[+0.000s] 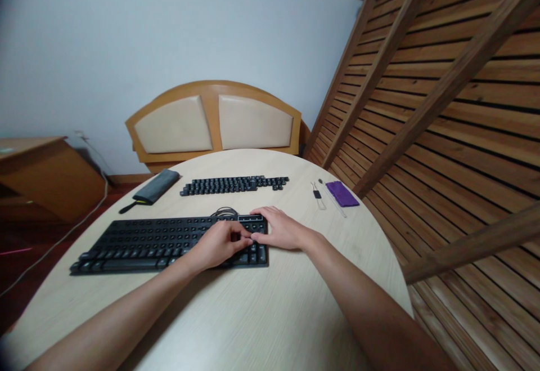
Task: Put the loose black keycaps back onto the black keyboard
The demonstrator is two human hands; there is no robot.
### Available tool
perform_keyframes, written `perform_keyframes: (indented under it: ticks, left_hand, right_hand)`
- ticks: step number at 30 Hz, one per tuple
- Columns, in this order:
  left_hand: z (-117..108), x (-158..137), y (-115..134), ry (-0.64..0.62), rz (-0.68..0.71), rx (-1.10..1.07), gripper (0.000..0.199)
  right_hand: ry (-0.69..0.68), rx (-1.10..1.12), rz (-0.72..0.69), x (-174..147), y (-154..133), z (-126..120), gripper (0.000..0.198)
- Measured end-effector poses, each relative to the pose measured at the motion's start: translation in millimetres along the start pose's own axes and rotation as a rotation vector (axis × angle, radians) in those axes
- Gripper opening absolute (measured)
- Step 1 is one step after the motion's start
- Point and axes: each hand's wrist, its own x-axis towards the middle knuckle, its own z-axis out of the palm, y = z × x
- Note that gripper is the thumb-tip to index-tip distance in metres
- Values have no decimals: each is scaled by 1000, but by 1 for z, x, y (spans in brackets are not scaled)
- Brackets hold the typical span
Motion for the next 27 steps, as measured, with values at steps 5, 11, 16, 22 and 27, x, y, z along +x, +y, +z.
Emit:
perform_keyframes:
  ticks: [5,11,16,22,27]
  left_hand:
    - [1,-1,1,11,-15,35,15]
    - [2,-3,3,35,-7,61,13]
    - [2,-3,4,44,-1,74,17]
    - [3,-4,2,51,49,45,19]
    - [3,-2,0,84,122,-39,19]
  right_hand:
    - [-15,-6,-10,2,0,3,53]
    - [-46,-5,4,2,-1,2,55]
    - [-52,-4,-30,1,-1,1,55]
    - [-61,-39,-41,1,-1,2,55]
    - [-36,-76,-51,-1,11,-4,56]
